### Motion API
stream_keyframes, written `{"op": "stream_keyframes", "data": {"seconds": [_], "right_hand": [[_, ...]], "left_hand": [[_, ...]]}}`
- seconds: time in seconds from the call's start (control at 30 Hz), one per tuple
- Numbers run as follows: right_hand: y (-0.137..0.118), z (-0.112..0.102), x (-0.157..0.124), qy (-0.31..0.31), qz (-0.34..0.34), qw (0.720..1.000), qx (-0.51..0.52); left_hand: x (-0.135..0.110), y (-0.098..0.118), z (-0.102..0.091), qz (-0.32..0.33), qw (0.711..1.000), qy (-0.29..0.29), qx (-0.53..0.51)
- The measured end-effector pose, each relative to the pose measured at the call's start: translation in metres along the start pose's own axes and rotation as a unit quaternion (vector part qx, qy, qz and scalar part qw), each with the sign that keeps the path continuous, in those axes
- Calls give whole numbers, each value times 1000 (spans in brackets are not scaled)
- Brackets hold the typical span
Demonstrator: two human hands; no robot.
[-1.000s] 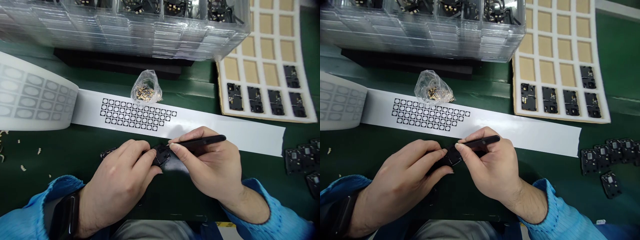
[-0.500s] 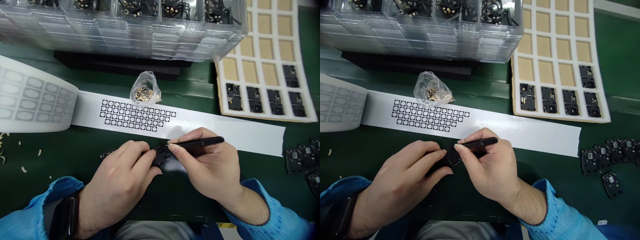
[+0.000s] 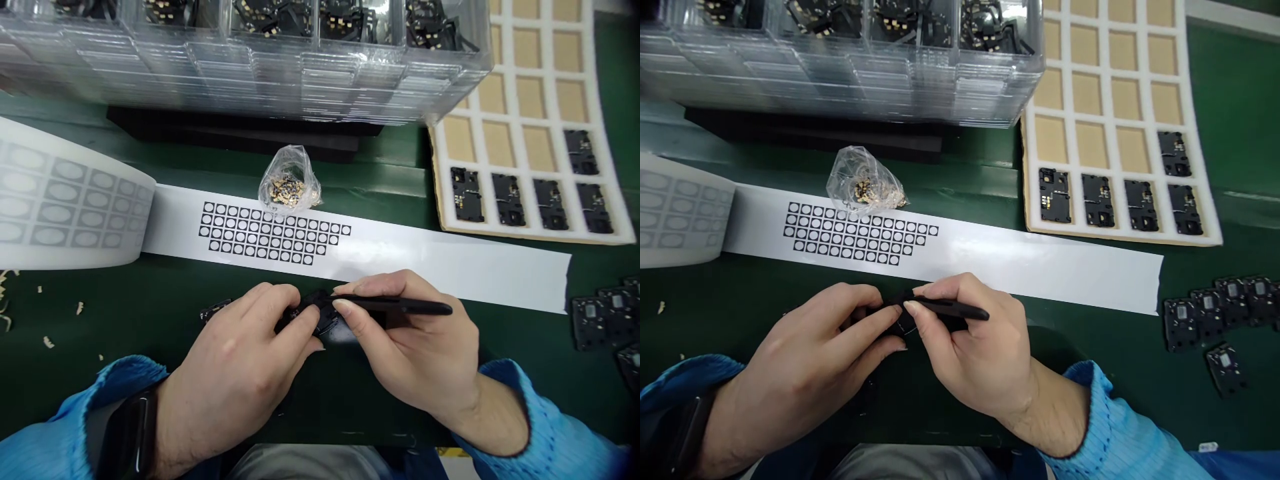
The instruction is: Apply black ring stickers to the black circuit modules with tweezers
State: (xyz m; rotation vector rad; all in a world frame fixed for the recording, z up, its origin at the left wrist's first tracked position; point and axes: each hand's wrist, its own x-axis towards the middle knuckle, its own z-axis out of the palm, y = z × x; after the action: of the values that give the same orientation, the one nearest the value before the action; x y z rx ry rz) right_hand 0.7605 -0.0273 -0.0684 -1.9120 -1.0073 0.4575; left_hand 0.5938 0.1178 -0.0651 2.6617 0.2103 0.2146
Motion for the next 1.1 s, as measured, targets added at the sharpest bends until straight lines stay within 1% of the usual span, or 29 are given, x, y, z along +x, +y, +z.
{"op": "stream_keyframes", "data": {"seconds": [0.1,0.23,0.4,0.57,0.73,0.8,0.87,1.03,1.1], "right_hand": [[0,0,-2,2,-13,1000,0],[-1,1,-1,3,-19,1000,-2],[-1,2,-1,6,-18,1000,-3],[-1,1,-1,3,-12,1000,6],[-4,2,1,4,-23,1000,-4],[-4,2,1,4,-51,999,-17],[-1,1,-1,-12,-98,995,-24],[7,-11,0,-99,-229,968,-23],[8,-15,4,-119,-250,961,-20]], "left_hand": [[0,0,-1,13,1000,-10,13],[-6,2,-2,42,999,-7,27],[-7,5,-3,63,996,-27,51],[0,6,-2,68,995,-26,63],[1,7,-1,48,997,-42,46],[1,6,-1,34,998,-39,27],[1,6,-1,20,999,-35,3],[2,5,0,-1,999,-31,-29],[2,4,1,-2,999,-26,-29]]}}
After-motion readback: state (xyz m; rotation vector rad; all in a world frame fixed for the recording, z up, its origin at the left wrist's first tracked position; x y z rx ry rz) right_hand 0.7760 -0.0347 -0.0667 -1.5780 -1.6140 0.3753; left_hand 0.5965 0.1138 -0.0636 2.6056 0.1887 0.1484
